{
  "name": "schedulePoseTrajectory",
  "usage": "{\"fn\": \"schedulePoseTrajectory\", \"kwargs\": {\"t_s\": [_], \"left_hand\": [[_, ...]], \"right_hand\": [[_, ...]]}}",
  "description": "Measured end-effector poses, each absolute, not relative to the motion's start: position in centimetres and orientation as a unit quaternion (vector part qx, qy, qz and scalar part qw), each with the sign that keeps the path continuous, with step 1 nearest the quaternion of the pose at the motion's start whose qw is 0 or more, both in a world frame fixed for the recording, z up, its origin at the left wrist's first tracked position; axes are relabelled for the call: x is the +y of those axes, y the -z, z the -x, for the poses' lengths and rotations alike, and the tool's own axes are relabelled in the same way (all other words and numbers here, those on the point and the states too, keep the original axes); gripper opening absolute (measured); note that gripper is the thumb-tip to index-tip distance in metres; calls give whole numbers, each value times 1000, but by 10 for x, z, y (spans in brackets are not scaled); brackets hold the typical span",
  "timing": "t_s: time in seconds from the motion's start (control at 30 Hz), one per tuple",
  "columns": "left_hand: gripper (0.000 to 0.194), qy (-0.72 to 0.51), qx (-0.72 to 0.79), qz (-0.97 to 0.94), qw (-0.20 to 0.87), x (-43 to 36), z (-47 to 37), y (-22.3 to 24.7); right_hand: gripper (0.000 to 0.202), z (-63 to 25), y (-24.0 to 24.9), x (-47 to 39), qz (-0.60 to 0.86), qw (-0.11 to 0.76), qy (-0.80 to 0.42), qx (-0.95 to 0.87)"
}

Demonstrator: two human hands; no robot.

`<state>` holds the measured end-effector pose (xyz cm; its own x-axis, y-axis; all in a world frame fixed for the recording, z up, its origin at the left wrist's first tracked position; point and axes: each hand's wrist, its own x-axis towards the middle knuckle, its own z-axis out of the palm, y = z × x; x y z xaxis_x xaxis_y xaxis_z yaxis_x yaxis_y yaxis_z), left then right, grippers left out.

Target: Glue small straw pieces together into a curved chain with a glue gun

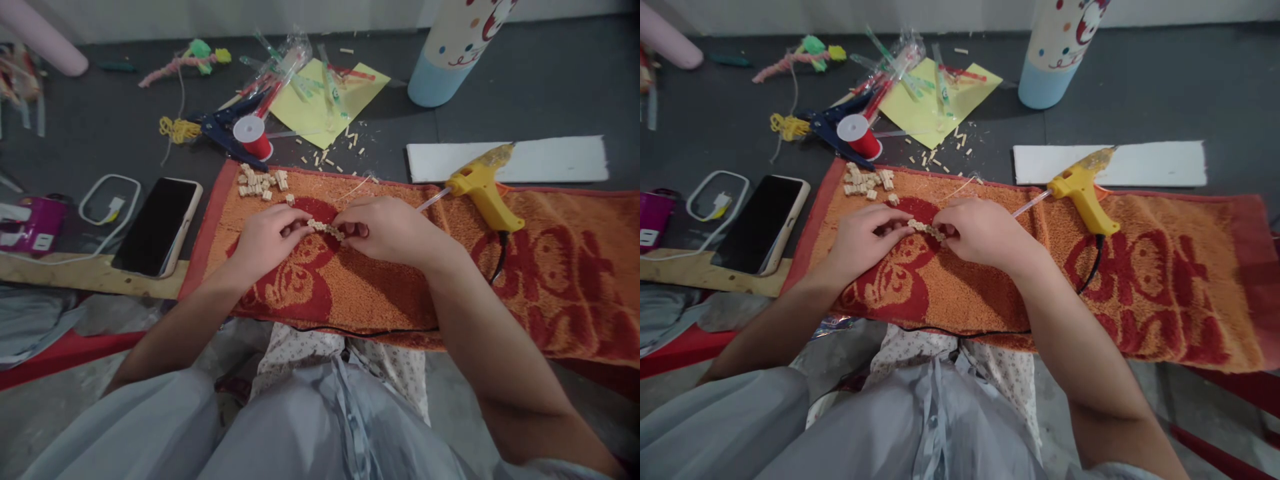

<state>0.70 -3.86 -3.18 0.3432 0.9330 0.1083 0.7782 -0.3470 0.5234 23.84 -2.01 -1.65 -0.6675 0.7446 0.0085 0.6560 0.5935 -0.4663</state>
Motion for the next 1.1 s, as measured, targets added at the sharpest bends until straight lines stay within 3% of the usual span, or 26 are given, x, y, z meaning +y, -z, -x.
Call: {"fn": "schedulePoseTrajectory", "kwargs": {"t_s": [0.9,1.1], "left_hand": [[12,-196,549,-790,189,-40,-9,29],[20,-211,549,-785,195,-41,-6,31]], "right_hand": [[29,-239,17,-20,394,98,-217,-888],[30,-239,17,-20,402,96,-217,-885]]}}
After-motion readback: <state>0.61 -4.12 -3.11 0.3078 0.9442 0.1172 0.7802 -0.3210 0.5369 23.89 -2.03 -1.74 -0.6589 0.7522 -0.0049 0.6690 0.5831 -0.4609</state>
